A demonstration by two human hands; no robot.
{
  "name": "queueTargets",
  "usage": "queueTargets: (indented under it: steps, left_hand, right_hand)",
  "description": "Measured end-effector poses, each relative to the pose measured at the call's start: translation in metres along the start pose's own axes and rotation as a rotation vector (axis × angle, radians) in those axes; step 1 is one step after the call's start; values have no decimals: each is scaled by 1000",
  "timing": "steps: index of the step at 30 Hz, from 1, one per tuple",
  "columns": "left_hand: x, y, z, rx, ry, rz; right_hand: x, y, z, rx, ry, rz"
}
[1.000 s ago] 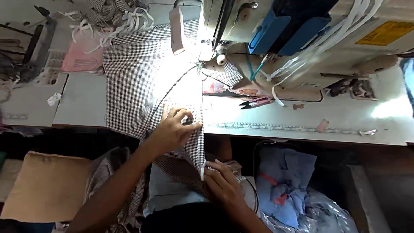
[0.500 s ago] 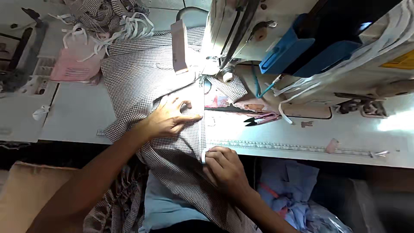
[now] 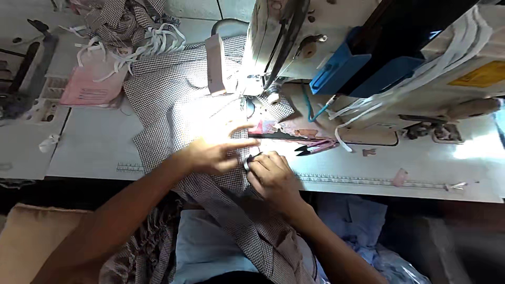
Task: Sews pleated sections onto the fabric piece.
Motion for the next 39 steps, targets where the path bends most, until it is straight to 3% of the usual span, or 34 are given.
queueTargets:
  steps: [2, 5, 8, 10, 12, 14, 17, 22, 29, 39]
  left_hand:
    - [-10, 27, -11, 69, 20, -103]
    - [-12, 45, -23, 118, 130, -2]
    - [2, 68, -22, 76, 14, 57]
    - [9, 80, -18, 103, -8, -134]
    - [6, 80, -15, 239, 113, -290]
    - [-8, 68, -16, 343, 231, -89]
    - [-25, 40, -30, 345, 118, 187]
    - [-12, 21, -38, 281, -42, 204]
    - [-7, -9, -29, 236, -67, 222]
    - [5, -90, 8, -42, -50, 141]
  right_hand:
    - [-1, -1, -2, -7, 17, 7]
    - [0, -1, -4, -21, 9, 21]
    - [-2, -2, -4, -30, 20, 24]
    - [-2, -2, -5, -39, 27, 37]
    - [-3, 0, -6, -27, 50, 61]
    - [-5, 2, -7, -15, 77, 96]
    - [-3, 8, -8, -25, 34, 150]
    - [-4, 11, -7, -11, 2, 216]
    - [-10, 30, 18, 34, -46, 238]
    - [-34, 52, 73, 79, -66, 108]
Point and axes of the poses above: each hand's wrist, its own z-axis towards the middle knuckle, its own x-axis out of the back of the hand, y = z × x, the point moved 1 cm from there along z, towards the middle knuckle, and after that the axes turned 13 degrees about y, right-handed, at the moved point
